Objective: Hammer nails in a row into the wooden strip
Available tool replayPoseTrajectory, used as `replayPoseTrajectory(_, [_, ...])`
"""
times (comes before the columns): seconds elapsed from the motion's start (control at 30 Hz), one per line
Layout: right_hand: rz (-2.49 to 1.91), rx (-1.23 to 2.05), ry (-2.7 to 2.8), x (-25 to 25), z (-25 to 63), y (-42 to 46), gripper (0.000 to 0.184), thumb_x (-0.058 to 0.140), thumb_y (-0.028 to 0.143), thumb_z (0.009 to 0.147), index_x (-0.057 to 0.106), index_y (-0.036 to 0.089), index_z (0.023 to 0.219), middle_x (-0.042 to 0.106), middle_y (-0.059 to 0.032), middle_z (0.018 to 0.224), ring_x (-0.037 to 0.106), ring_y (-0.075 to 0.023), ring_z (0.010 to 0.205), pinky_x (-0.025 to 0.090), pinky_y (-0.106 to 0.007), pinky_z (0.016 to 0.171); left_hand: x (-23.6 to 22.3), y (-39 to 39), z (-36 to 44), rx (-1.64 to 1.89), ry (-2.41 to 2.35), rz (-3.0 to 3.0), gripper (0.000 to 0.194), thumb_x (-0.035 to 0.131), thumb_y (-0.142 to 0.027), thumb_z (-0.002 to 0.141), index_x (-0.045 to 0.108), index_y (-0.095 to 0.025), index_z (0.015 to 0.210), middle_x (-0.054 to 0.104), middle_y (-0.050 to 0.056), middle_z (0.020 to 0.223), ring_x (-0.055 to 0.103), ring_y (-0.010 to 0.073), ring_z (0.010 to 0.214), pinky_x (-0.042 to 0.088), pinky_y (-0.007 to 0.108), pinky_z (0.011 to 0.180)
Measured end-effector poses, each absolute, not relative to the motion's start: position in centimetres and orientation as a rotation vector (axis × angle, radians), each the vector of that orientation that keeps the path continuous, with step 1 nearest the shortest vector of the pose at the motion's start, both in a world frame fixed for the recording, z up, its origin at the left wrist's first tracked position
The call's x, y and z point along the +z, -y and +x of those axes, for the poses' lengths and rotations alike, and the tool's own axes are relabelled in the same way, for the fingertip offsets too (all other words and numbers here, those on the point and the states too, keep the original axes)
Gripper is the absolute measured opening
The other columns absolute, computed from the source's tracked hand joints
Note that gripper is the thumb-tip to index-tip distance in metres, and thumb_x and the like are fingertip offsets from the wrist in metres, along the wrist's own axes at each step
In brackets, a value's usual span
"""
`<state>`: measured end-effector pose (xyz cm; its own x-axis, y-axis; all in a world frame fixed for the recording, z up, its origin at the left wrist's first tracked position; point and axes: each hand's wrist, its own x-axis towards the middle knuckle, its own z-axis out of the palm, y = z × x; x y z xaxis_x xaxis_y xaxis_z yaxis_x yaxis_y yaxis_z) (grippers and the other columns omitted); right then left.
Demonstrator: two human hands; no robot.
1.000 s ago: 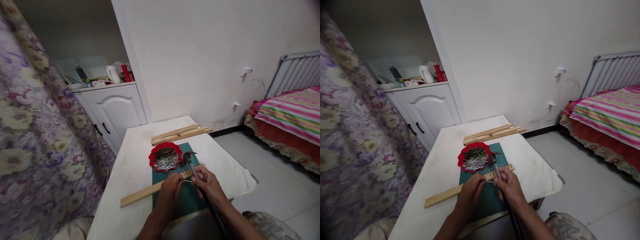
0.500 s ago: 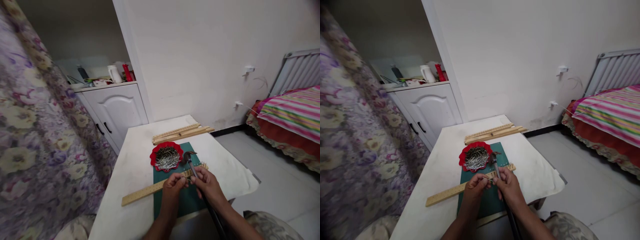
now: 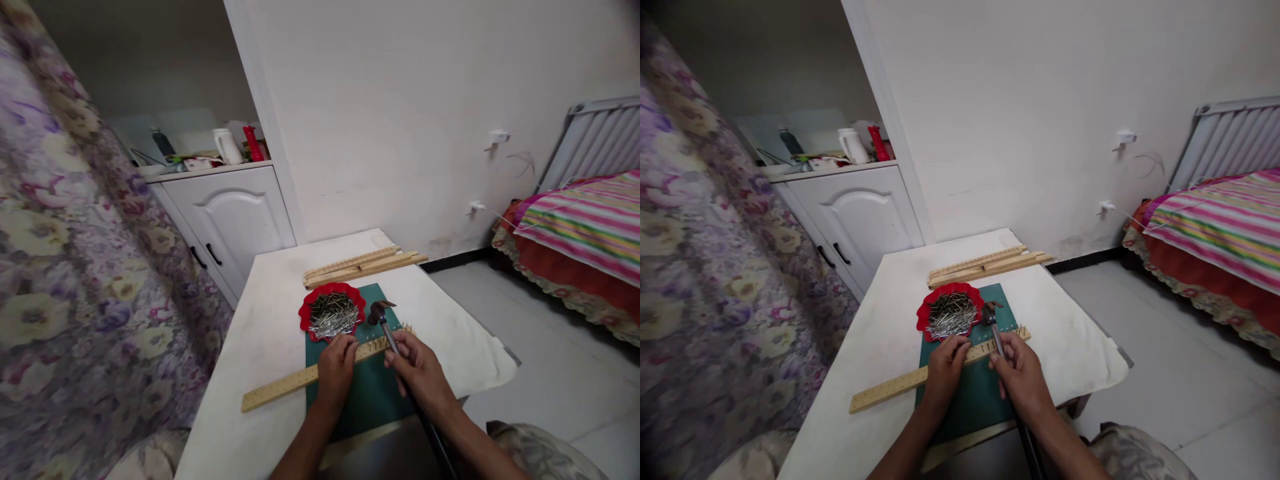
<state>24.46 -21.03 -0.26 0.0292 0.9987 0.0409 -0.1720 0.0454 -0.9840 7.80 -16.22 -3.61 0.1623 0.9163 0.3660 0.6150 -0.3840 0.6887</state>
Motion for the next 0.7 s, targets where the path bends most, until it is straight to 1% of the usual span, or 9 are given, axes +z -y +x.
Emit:
replayPoseTrajectory(0.23, [-1.068, 1.241, 1.098, -0.34, 24.52, 21.11, 0.027, 0.064, 0.038, 0.076, 0.052, 0.018, 0.091, 0.057, 0.0065, 0.063, 0.039, -0.0027, 0.03, 0.03, -0.015, 0.028, -3.87, 16.27, 7.97, 1.017, -1.514, 2.178, 0.022, 0.043, -0.026, 0.089, 0.062, -0.02, 0.081, 0.065, 0.003, 0.081, 0.06, 0.0168, 0.079, 0.043, 0.026, 0.071])
replayPoseTrajectory(0.5, [-1.072, 1.271, 1.126, -0.43, 24.55, 21.29, 0.021, 0.061, 0.03, 0.078, 0.053, 0.019, 0.093, 0.058, 0.0069, 0.065, 0.04, -0.0019, 0.031, 0.031, -0.014, 0.029, -4.09, 16.01, 8.39, 0.978, -1.57, 2.249, 0.019, 0.046, -0.024, 0.087, 0.063, -0.02, 0.08, 0.066, 0.002, 0.08, 0.061, 0.0159, 0.078, 0.041, 0.024, 0.068])
replayPoseTrajectory(0.7, [-1.128, 1.309, 1.229, -0.6, 24.44, 22.04, 0.02, 0.056, 0.027, 0.08, 0.054, 0.02, 0.099, 0.057, 0.0066, 0.067, 0.037, -0.0028, 0.032, 0.031, -0.014, 0.028, -4.3, 15.6, 8.51, 0.942, -1.604, 2.221, 0.017, 0.048, -0.026, 0.087, 0.063, -0.02, 0.08, 0.065, 0.002, 0.078, 0.06, 0.0158, 0.075, 0.039, 0.024, 0.067])
